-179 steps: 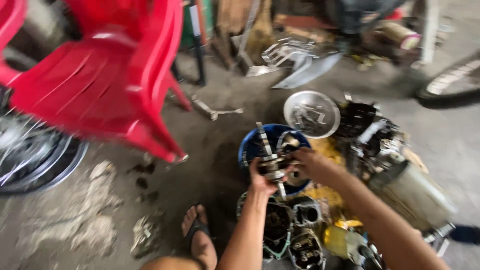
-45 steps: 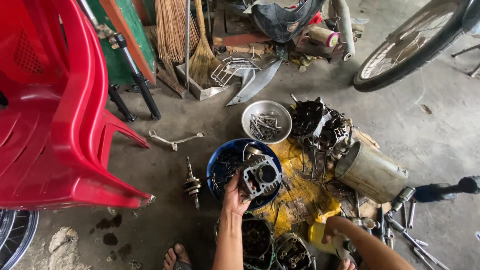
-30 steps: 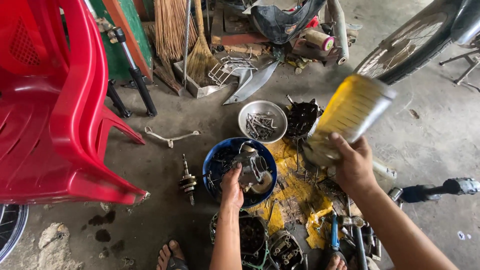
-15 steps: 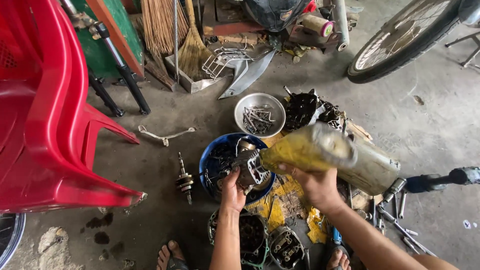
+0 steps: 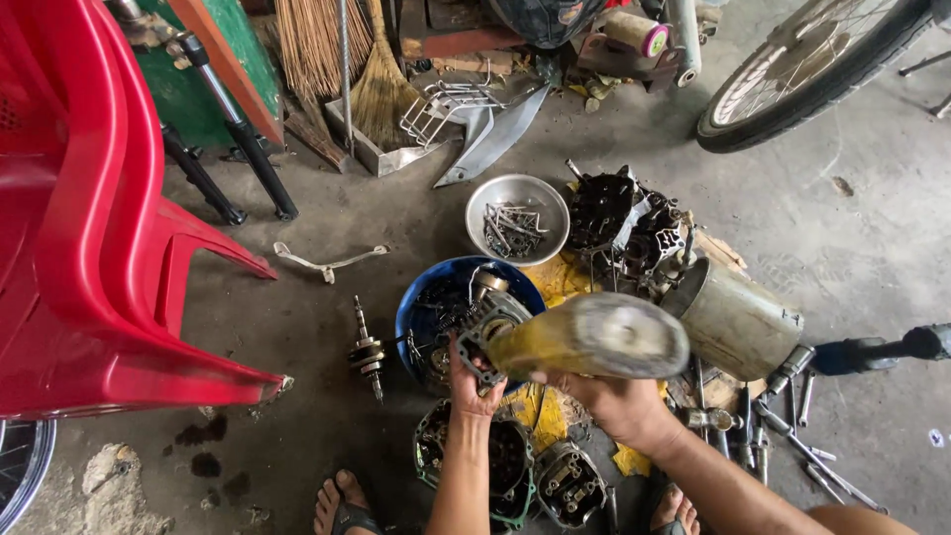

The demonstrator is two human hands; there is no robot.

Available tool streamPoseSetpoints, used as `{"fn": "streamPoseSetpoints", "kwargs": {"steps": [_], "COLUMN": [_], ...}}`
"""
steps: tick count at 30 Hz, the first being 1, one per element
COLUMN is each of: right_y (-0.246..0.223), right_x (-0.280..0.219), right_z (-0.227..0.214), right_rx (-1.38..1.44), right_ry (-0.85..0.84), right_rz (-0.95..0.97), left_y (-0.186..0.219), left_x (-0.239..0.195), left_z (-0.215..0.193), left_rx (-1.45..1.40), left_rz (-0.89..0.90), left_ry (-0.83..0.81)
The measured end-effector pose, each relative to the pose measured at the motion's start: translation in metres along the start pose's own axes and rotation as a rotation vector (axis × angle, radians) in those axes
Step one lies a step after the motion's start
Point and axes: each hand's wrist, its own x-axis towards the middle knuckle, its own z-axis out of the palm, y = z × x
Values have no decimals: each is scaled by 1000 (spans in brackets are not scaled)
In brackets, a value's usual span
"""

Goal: Repairing and cleaning various motorcycle engine components such as the crankshaft and cylinder block.

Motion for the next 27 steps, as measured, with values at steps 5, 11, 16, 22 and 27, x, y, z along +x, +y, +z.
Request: {"fn": "streamPoseSetpoints", "kwargs": {"steps": [5, 11, 16, 22, 27], "right_y": [-39, -45, 0, -40, -25], "right_x": [11, 16, -2, 27, 26], "right_z": [1, 9, 15, 1, 4], "right_rx": [194, 469, 79, 587, 407], "right_ry": [-84, -47, -40, -26, 18], "right_rz": [8, 57, -130, -109, -170], "left_y": [8, -1, -11, -21, -20], "left_x": [5, -18, -2, -4, -13], "left_z": [-22, 59, 12, 22, 49], "left_rx": [-7, 80, 13, -84, -153], "left_rz": [2, 11, -63, -144, -266], "left_ry": [-60, 242, 137, 135, -229]}}
